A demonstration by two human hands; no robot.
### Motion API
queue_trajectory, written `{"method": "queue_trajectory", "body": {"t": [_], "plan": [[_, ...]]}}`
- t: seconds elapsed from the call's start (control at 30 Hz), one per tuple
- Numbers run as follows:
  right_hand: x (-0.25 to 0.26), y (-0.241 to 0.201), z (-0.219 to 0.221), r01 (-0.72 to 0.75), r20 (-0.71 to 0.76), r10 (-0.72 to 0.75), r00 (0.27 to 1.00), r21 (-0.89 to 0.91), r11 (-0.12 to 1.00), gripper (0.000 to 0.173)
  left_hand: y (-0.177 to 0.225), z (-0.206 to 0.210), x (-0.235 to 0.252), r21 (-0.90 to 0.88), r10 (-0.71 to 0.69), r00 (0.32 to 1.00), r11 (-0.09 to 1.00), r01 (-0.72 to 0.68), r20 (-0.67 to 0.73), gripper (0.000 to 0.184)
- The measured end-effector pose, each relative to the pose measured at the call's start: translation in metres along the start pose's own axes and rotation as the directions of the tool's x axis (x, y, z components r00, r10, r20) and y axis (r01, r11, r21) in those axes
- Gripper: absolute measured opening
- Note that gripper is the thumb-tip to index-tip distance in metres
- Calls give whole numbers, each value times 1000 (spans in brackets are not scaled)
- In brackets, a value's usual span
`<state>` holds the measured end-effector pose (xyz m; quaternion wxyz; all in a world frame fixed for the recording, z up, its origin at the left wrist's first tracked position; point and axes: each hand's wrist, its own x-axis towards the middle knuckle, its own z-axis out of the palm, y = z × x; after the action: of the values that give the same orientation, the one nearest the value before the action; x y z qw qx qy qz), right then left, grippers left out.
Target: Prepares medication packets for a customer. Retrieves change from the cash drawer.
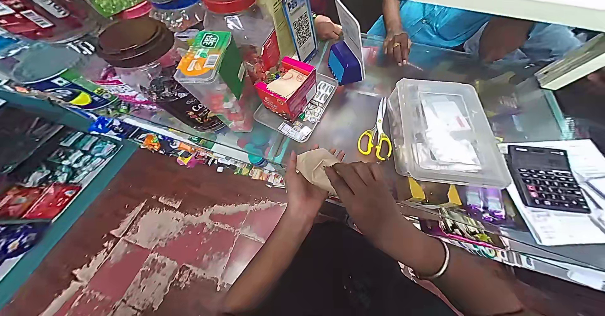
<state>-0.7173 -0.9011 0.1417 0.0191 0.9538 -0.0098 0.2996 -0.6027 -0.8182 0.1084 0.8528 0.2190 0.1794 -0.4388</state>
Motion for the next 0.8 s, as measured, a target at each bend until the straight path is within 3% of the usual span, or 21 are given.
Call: {"method": "queue_trajectory", "body": {"t": [0.1,0.2,0.27,0.3,0.33,0.37,0.47,0.53,0.57,0.63,0.7,0.8], "plan": [[-1,8,0,-22,-122,37,992,121,992,18,-4,3,-4,32,-4,998,999,2,56,69],[-3,29,-11,-131,28,132,991,415,900,25,-10,5,0,116,31,998,993,-36,48,61],[-8,45,-33,-177,113,136,984,615,768,63,-12,9,1,96,18,994,995,-28,106,58],[-11,52,-43,-193,170,106,980,660,726,90,-15,15,-2,108,-13,988,994,-4,154,59],[-15,58,-50,-181,199,64,978,659,730,102,-21,23,-9,163,-56,980,986,25,189,60],[-20,63,-55,-124,176,14,984,629,768,94,-27,32,-18,211,-126,961,975,74,244,61],[-28,91,-78,89,-60,-67,996,534,841,40,-40,49,-29,331,-341,818,923,198,463,60],[-27,126,-112,35,-138,29,990,442,896,36,-42,48,-17,442,-394,706,888,127,588,72],[-24,150,-127,-45,-160,99,982,313,949,43,-43,46,-10,477,-377,697,877,56,611,75],[-16,216,-137,-242,-138,255,957,103,965,62,-48,41,4,550,-234,771,817,-175,593,71],[-14,298,-113,-404,-78,400,913,-34,914,60,-62,41,21,672,-57,824,611,-418,564,66],[-34,405,-55,-506,124,530,839,-183,843,52,-92,55,42,790,-13,851,380,-481,525,70]]}}
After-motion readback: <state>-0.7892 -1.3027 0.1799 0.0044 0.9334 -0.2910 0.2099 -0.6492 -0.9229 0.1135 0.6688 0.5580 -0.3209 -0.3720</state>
